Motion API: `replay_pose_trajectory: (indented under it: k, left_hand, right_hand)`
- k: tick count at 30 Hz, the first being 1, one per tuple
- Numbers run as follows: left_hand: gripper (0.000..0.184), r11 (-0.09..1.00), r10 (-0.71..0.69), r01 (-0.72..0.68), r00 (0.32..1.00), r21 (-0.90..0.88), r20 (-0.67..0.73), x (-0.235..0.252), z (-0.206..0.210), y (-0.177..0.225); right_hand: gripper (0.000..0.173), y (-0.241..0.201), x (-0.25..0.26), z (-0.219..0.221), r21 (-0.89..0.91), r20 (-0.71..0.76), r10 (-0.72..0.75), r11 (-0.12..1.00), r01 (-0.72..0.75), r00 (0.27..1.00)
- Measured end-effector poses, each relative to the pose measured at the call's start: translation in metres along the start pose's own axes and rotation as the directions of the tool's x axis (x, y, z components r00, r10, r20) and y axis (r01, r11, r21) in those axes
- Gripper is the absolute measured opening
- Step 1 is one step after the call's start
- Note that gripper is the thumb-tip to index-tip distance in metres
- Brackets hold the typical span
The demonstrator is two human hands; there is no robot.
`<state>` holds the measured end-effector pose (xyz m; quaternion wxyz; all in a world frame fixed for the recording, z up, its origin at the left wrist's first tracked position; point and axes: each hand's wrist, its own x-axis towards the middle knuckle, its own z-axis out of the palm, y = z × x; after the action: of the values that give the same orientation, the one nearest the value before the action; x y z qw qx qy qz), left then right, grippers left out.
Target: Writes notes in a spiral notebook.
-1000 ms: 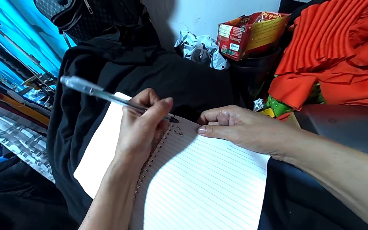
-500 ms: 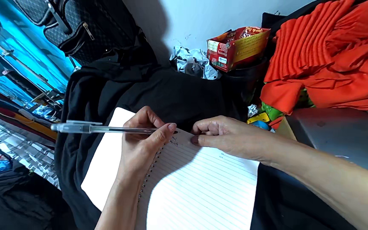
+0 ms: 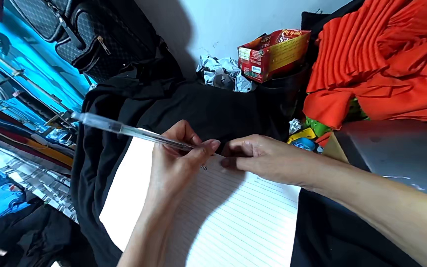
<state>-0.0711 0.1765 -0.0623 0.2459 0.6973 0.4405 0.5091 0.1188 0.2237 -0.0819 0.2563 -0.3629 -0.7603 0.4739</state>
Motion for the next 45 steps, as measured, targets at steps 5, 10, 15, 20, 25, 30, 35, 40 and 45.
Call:
replay_pose_trajectory:
  k: [5, 10, 15, 20, 25, 30, 35, 40, 45]
  left_hand:
    - [0.031, 0.987, 0.083, -0.072, 0.994, 0.146, -0.076, -0.002, 0.006, -0.013]
    - [0.03, 0.972, 0.13, -0.112, 0.989, 0.205, -0.073, 0.001, 0.007, -0.016]
    - [0.033, 0.995, 0.083, -0.075, 0.99, 0.07, -0.112, 0.003, 0.007, -0.019]
    - [0.023, 0.996, 0.054, -0.061, 0.993, -0.065, -0.105, 0.001, 0.005, -0.017]
    - [0.013, 0.988, 0.06, -0.067, 0.997, -0.142, -0.055, -0.003, 0.003, -0.014]
    - [0.018, 0.969, -0.004, -0.036, 0.987, -0.244, -0.163, 0.0, 0.005, -0.015]
    - [0.016, 0.964, -0.028, -0.032, 0.975, -0.264, -0.219, -0.001, 0.004, -0.013]
    - [0.017, 0.963, -0.016, -0.048, 0.972, -0.266, -0.233, -0.002, 0.003, -0.014]
    - [0.018, 0.958, -0.027, -0.04, 0.973, -0.286, -0.228, -0.001, 0.003, -0.015]
  right_hand:
    - [0.02, -0.01, -0.007, -0.001, -0.042, 0.002, 0.042, 0.998, -0.042, 0.999]
    - [0.021, -0.03, -0.02, 0.0, -0.109, -0.015, 0.091, 0.99, -0.092, 0.996]
    - [0.02, -0.012, -0.007, -0.001, -0.066, -0.003, 0.046, 0.997, -0.046, 0.999]
    - [0.019, -0.004, -0.001, 0.0, -0.007, 0.004, 0.034, 0.999, -0.034, 0.999]
    - [0.011, -0.001, -0.002, -0.001, 0.019, 0.02, -0.019, 1.0, 0.018, 1.0]
    - [0.013, -0.004, -0.003, -0.007, 0.054, 0.146, 0.008, 0.998, -0.016, 0.989]
    - [0.012, -0.005, -0.002, -0.009, 0.121, 0.175, 0.047, 0.99, -0.069, 0.983]
    - [0.009, 0.0, -0.001, -0.01, 0.142, 0.174, 0.026, 0.989, -0.051, 0.984]
    - [0.009, 0.0, -0.001, -0.011, 0.128, 0.174, 0.033, 0.99, -0.056, 0.984]
